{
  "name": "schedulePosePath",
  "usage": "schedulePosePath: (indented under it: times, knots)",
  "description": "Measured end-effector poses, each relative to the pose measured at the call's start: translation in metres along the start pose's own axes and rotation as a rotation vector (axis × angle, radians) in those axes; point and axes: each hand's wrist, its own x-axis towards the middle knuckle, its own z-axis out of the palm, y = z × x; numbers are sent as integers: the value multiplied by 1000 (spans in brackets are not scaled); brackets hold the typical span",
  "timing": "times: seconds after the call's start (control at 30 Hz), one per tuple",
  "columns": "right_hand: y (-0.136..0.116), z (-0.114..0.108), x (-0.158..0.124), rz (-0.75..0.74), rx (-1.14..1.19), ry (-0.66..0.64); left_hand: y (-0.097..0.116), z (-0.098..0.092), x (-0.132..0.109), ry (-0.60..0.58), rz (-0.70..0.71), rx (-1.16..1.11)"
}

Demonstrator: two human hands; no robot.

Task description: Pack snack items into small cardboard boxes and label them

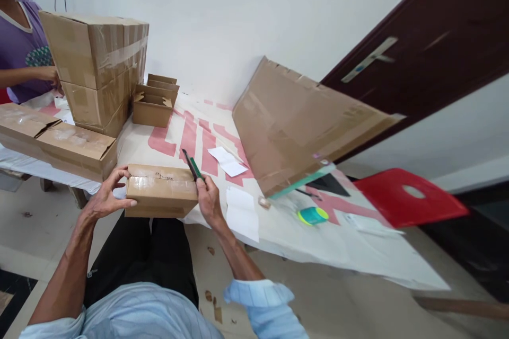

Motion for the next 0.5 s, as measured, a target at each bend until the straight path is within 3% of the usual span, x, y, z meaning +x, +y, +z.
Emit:
schedulePosePath:
  times: [0.2, 0.5]
  knots:
    - [-23, 15, -28, -180, -105, 59, -7, -1, 1, 59, -3, -94]
    - [-31, -4, -22, -251, -133, -79, -9, -1, -2, 96, -6, -124]
